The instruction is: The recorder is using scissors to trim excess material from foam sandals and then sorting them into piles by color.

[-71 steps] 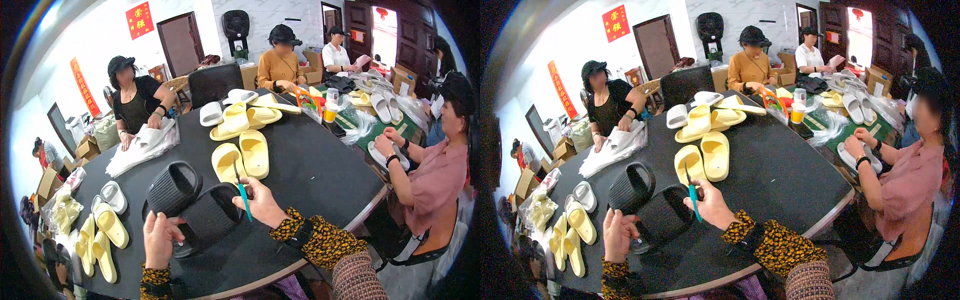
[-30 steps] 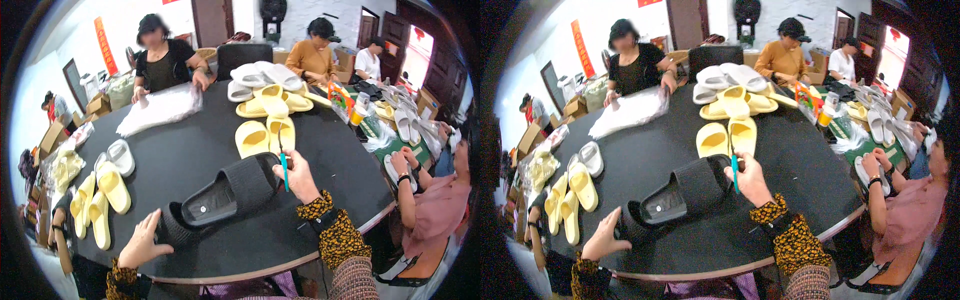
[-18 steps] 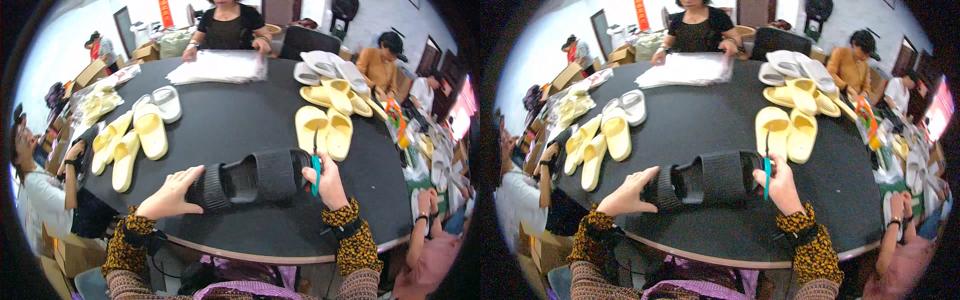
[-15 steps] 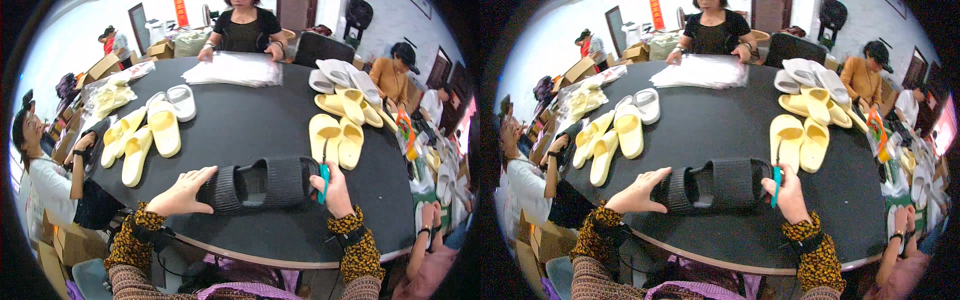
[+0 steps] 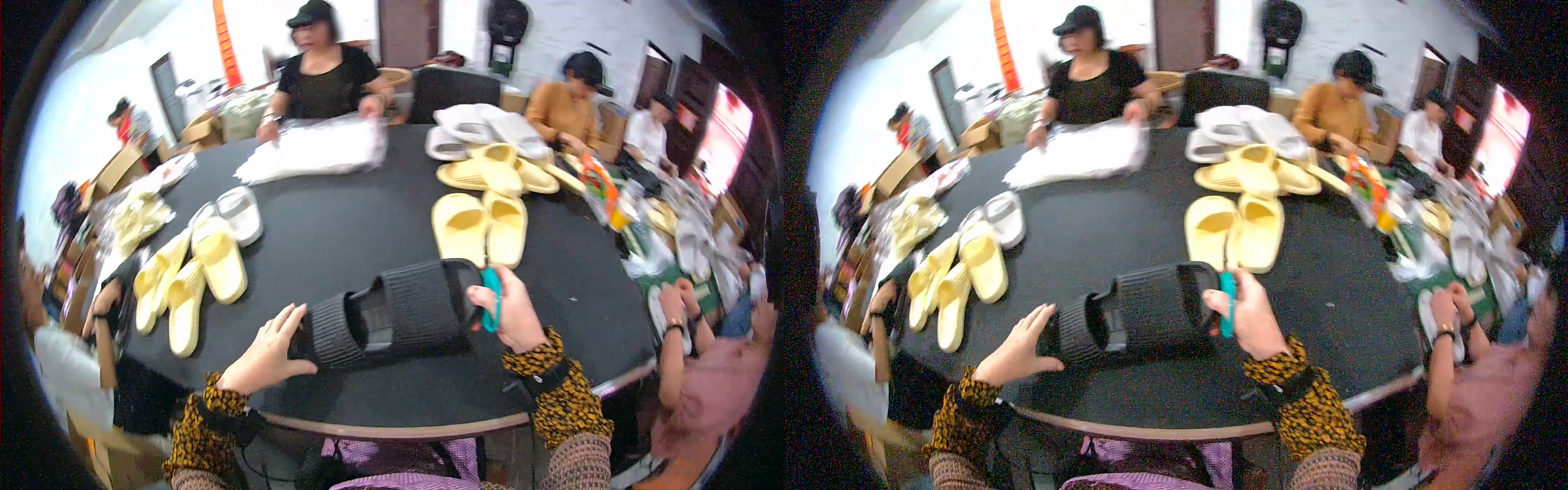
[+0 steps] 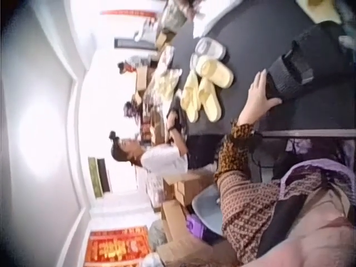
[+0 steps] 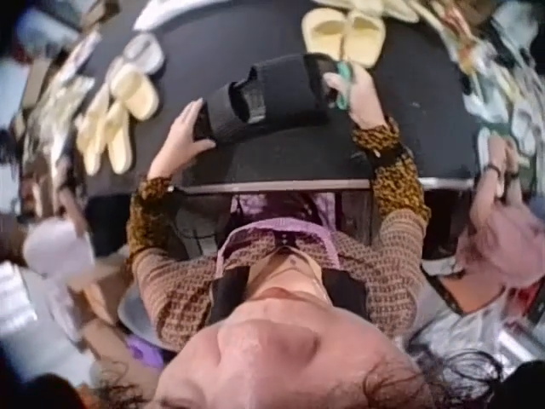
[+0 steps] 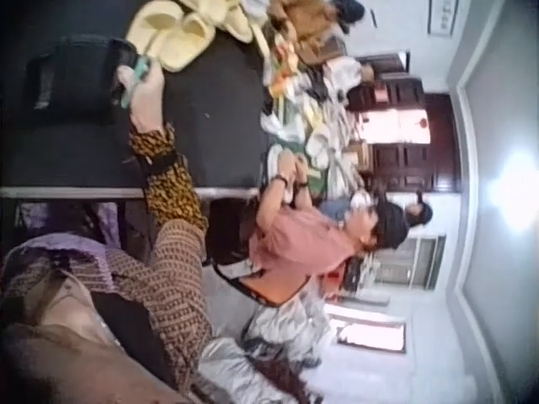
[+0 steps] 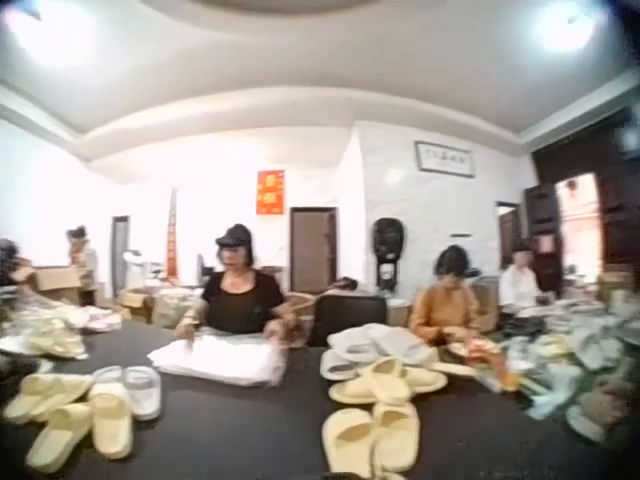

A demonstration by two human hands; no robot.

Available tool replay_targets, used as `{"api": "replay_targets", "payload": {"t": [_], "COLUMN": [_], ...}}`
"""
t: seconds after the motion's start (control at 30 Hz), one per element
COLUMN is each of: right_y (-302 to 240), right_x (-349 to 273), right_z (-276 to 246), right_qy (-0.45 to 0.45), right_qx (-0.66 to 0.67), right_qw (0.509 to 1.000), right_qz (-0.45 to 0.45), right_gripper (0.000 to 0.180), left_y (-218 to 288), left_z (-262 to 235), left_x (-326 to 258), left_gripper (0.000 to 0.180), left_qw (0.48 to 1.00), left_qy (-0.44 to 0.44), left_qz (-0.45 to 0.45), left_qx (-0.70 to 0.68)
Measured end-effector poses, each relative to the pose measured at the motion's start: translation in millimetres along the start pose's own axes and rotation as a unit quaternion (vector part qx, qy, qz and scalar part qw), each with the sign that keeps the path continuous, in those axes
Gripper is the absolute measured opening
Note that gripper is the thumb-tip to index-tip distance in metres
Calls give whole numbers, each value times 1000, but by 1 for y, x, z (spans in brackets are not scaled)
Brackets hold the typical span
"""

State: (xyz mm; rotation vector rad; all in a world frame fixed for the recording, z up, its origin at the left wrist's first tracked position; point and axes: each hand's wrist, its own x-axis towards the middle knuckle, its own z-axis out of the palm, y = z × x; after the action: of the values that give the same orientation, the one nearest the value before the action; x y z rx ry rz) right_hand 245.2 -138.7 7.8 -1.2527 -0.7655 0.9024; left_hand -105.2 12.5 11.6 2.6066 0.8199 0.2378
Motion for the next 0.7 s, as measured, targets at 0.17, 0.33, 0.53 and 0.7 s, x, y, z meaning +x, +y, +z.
{"api": "replay_targets", "payload": {"t": [0.17, 0.33, 0.53, 0.7], "right_y": [-8, -37, -49, -50], "right_x": [-8, -34, -51, -49], "right_z": [-47, -72, -78, -69], "right_qy": [101, 247, 162, 133], "right_qx": [-320, -416, -265, -173], "right_qw": [936, 830, 911, 944], "right_qz": [-105, -278, -270, -249], "right_gripper": [46, 37, 38, 40], "left_y": [36, 55, 89, 97], "left_z": [6, 13, 37, 62], "left_x": [44, 87, 159, 218], "left_gripper": [98, 91, 91, 91], "left_qw": [993, 982, 977, 963], "left_qy": [-94, -120, -150, -132], "left_qz": [64, 134, 149, 234], "left_qx": [28, 48, 28, 3]}}
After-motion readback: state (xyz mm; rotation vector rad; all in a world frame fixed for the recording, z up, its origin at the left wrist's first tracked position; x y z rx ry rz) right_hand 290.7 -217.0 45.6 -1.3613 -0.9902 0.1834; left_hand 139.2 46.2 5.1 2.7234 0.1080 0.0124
